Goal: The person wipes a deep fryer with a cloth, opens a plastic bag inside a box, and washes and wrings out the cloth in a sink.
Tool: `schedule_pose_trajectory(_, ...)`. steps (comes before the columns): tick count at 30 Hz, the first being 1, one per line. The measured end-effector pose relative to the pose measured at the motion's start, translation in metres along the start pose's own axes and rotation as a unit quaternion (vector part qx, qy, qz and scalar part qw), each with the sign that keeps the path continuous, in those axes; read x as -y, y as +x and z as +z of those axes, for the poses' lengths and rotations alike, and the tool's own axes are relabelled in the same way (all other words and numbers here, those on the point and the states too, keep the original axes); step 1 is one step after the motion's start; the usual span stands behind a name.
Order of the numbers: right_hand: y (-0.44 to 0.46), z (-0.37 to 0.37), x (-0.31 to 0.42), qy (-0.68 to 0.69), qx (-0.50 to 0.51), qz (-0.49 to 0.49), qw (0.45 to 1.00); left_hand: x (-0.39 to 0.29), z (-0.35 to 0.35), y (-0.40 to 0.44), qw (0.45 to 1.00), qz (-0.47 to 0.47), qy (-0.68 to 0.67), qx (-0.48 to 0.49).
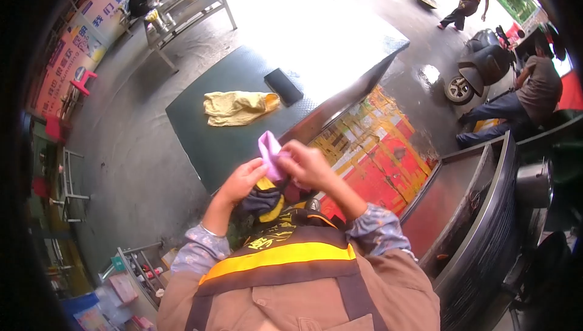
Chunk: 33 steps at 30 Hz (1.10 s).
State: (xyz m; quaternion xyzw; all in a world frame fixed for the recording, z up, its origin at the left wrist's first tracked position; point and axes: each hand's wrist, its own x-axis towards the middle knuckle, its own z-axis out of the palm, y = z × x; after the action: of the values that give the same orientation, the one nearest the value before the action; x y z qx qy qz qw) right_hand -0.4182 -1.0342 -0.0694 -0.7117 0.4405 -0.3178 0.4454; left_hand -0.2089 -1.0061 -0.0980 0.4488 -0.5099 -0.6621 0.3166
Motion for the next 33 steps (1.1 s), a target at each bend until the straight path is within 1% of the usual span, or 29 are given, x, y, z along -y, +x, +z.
schedule_pose_trajectory(1, -0.005, 0.018, -0.003, 0.129, 0.07, 0.049, 0.988, 0.006, 0.002, 0.0, 1.0, -0.002, -0.023, -0.016)
schedule_pose_trajectory(2, -0.01, 0.031, -0.01, 0.133, 0.081, 0.075, 0.985, 0.011, 0.002, -0.002, 0.998, -0.004, -0.045, -0.031)
schedule_pose_trajectory(4, -0.015, 0.057, -0.027, 0.326, 0.05, 0.035, 0.943, 0.02, 0.0, -0.008, 0.997, 0.053, -0.053, 0.002)
schedule_pose_trajectory(5, -0.018, 0.065, -0.035, 0.372, 0.054, 0.115, 0.919, 0.021, 0.001, -0.011, 0.996, 0.082, -0.016, 0.012)
schedule_pose_trajectory(6, -0.021, 0.068, -0.04, 0.413, 0.055, 0.193, 0.888, 0.029, 0.0, -0.014, 0.998, 0.061, -0.01, 0.002)
schedule_pose_trajectory(7, -0.021, 0.064, -0.042, 0.37, 0.05, 0.255, 0.892, 0.032, 0.0, -0.017, 0.999, 0.042, -0.004, -0.015)
schedule_pose_trajectory(8, -0.018, 0.067, -0.062, 0.409, 0.04, 0.233, 0.882, 0.032, -0.002, -0.022, 0.999, 0.022, 0.001, -0.034)
schedule_pose_trajectory(10, -0.003, 0.049, -0.087, 0.351, -0.006, 0.262, 0.899, 0.029, -0.015, -0.035, 0.994, -0.059, -0.063, -0.061)
schedule_pose_trajectory(11, 0.012, 0.026, -0.069, 0.325, -0.046, 0.268, 0.906, 0.033, -0.021, -0.042, 0.992, -0.041, -0.034, -0.113)
schedule_pose_trajectory(12, 0.03, 0.009, -0.092, 0.378, -0.063, 0.18, 0.906, 0.039, -0.027, -0.05, 0.985, -0.026, -0.006, -0.17)
schedule_pose_trajectory(13, 0.053, -0.015, -0.107, 0.353, -0.105, 0.156, 0.916, 0.041, -0.031, -0.059, 0.976, -0.026, 0.009, -0.214)
schedule_pose_trajectory(14, 0.084, -0.04, -0.152, 0.353, -0.138, 0.121, 0.917, 0.043, -0.033, -0.069, 0.964, -0.028, 0.024, -0.262)
schedule_pose_trajectory(15, 0.109, -0.074, -0.135, 0.392, -0.147, 0.147, 0.896, 0.05, -0.033, -0.08, 0.95, -0.032, -0.01, -0.311)
schedule_pose_trajectory(17, 0.164, -0.131, -0.134, 0.416, -0.21, 0.079, 0.881, 0.061, -0.026, -0.102, 0.912, -0.072, -0.129, -0.383)
schedule_pose_trajectory(19, 0.217, -0.183, -0.145, 0.439, -0.274, 0.023, 0.855, 0.055, -0.005, -0.114, 0.854, -0.097, -0.252, -0.445)
schedule_pose_trajectory(20, 0.245, -0.205, -0.179, 0.419, -0.351, 0.071, 0.834, 0.066, 0.002, -0.119, 0.836, -0.098, -0.267, -0.469)
schedule_pose_trajectory(21, 0.26, -0.216, -0.195, 0.397, -0.377, 0.128, 0.827, 0.084, 0.008, -0.128, 0.818, -0.097, -0.282, -0.492)
schedule_pose_trajectory(22, 0.279, -0.222, -0.231, 0.386, -0.388, 0.206, 0.811, 0.095, 0.015, -0.134, 0.798, -0.096, -0.296, -0.516)
schedule_pose_trajectory(24, 0.293, -0.19, -0.263, 0.3, -0.273, 0.209, 0.89, 0.096, 0.037, -0.139, 0.753, -0.096, -0.306, -0.575)
schedule_pose_trajectory(26, 0.289, -0.108, -0.278, 0.309, -0.139, 0.095, 0.936, 0.105, 0.056, -0.142, 0.713, -0.084, -0.327, -0.615)
schedule_pose_trajectory(27, 0.283, -0.061, -0.249, 0.24, -0.052, 0.05, 0.968, 0.103, 0.063, -0.142, 0.682, -0.093, -0.375, -0.621)
schedule_pose_trajectory(28, 0.283, -0.023, -0.235, 0.016, 0.019, -0.066, 0.998, 0.108, 0.069, -0.144, 0.673, -0.083, -0.392, -0.622)
schedule_pose_trajectory(29, 0.283, 0.015, -0.22, -0.191, 0.036, -0.202, 0.96, 0.118, 0.073, -0.149, 0.665, -0.072, -0.407, -0.622)
schedule_pose_trajectory(30, 0.256, 0.029, -0.162, -0.334, 0.091, -0.132, 0.929, 0.129, 0.078, -0.155, 0.658, -0.063, -0.421, -0.621)
schedule_pose_trajectory(31, 0.255, 0.061, -0.179, -0.448, 0.079, -0.173, 0.874, 0.142, 0.08, -0.16, 0.652, -0.049, -0.42, -0.629)
schedule_pose_trajectory(32, 0.251, 0.076, -0.177, -0.403, 0.108, -0.165, 0.894, 0.149, 0.084, -0.163, 0.649, -0.047, -0.413, -0.637)
schedule_pose_trajectory(33, 0.247, 0.091, -0.169, -0.363, 0.136, -0.113, 0.915, 0.155, 0.087, -0.168, 0.645, -0.043, -0.406, -0.646)
